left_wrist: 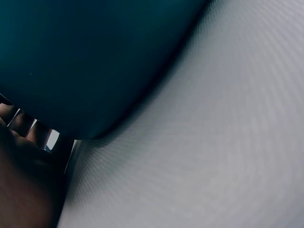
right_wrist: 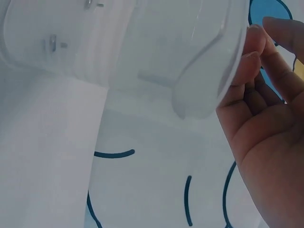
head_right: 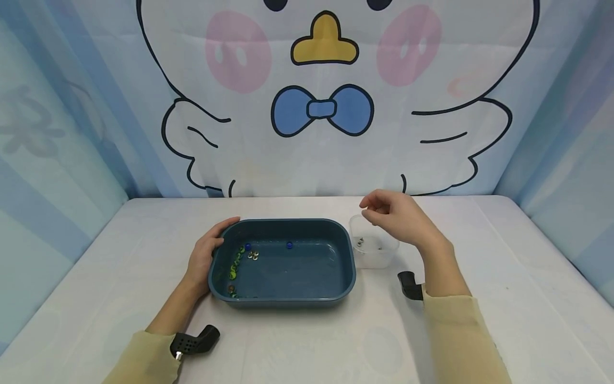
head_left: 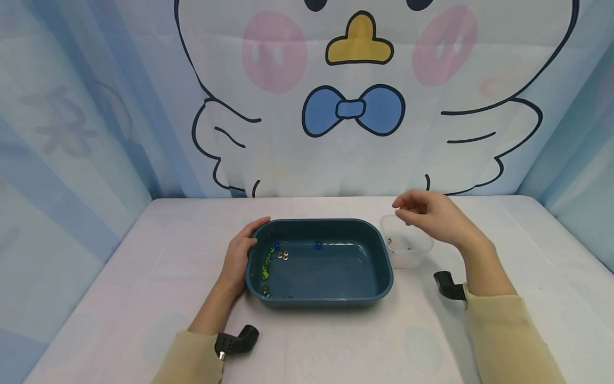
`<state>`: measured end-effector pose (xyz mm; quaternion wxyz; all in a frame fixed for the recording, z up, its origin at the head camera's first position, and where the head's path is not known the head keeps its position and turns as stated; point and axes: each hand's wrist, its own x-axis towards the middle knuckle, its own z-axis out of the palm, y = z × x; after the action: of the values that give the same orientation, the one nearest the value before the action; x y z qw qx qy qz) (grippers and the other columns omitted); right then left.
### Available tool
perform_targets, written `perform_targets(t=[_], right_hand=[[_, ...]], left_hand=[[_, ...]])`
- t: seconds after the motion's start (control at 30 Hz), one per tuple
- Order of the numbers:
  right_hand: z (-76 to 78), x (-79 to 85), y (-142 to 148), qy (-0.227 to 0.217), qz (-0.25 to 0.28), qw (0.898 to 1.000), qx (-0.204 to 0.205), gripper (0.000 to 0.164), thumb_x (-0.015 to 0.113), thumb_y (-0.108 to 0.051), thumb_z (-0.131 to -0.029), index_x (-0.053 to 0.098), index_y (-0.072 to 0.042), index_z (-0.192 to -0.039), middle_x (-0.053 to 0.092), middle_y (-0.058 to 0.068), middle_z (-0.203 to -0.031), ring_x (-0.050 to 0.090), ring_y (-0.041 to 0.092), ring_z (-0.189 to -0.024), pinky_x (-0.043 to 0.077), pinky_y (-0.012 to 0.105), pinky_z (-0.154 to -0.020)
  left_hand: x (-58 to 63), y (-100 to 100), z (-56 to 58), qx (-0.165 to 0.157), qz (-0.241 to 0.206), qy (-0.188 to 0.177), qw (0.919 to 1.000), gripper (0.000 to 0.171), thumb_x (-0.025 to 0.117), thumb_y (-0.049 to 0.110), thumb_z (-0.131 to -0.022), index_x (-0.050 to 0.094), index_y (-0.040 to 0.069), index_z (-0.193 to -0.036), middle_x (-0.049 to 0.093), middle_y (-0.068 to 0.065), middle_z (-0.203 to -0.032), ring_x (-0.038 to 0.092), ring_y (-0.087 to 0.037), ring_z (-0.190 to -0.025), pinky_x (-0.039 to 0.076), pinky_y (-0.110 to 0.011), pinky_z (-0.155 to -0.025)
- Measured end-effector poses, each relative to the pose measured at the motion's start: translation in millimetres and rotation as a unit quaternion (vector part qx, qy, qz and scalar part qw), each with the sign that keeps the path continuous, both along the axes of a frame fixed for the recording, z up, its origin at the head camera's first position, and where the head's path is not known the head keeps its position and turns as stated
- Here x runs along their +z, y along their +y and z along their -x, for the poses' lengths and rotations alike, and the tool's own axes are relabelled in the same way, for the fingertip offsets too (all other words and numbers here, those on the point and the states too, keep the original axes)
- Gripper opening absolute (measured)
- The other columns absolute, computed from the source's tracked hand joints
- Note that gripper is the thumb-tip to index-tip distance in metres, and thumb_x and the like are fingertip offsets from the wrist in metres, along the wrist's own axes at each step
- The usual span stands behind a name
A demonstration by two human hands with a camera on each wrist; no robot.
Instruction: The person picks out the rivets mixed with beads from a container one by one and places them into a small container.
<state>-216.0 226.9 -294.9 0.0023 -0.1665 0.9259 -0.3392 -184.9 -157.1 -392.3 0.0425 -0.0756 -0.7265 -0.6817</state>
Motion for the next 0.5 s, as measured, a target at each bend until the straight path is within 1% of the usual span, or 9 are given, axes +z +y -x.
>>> perform_targets(t=[0.23, 0.5], right_hand=[[-1.7, -0.1, -8.3, 0.013, 0.02, 1.0, 0.002, 0.025, 0.063, -0.02, -0.099, 0.066, -0.003, -0.117, 0.066, 0.009, -0.101, 0.06, 0.029, -0.087, 0.051, 0.032, -0.076], [-1.1, -1.2, -13.6, 0.029, 0.027, 0.999, 0.012, 0.024, 0.064, -0.02, -0.099, 0.066, -0.003, -0.117, 0.065, 0.008, -0.098, 0.061, 0.028, -0.084, 0.05, 0.029, -0.074]], left_hand=[[-0.5, -1.6, 0.4, 0.0, 0.0, -0.003, 1.0, 0.056, 0.025, 0.003, -0.095, 0.048, 0.002, -0.146, 0.047, -0.013, -0.15, 0.042, -0.024, -0.138, 0.026, -0.044, -0.116], [-1.3, -0.9, 1.3, -0.002, -0.003, 0.0, 1.0, 0.057, 0.024, 0.003, -0.094, 0.048, 0.001, -0.146, 0.047, -0.013, -0.15, 0.041, -0.024, -0.139, 0.025, -0.044, -0.116]])
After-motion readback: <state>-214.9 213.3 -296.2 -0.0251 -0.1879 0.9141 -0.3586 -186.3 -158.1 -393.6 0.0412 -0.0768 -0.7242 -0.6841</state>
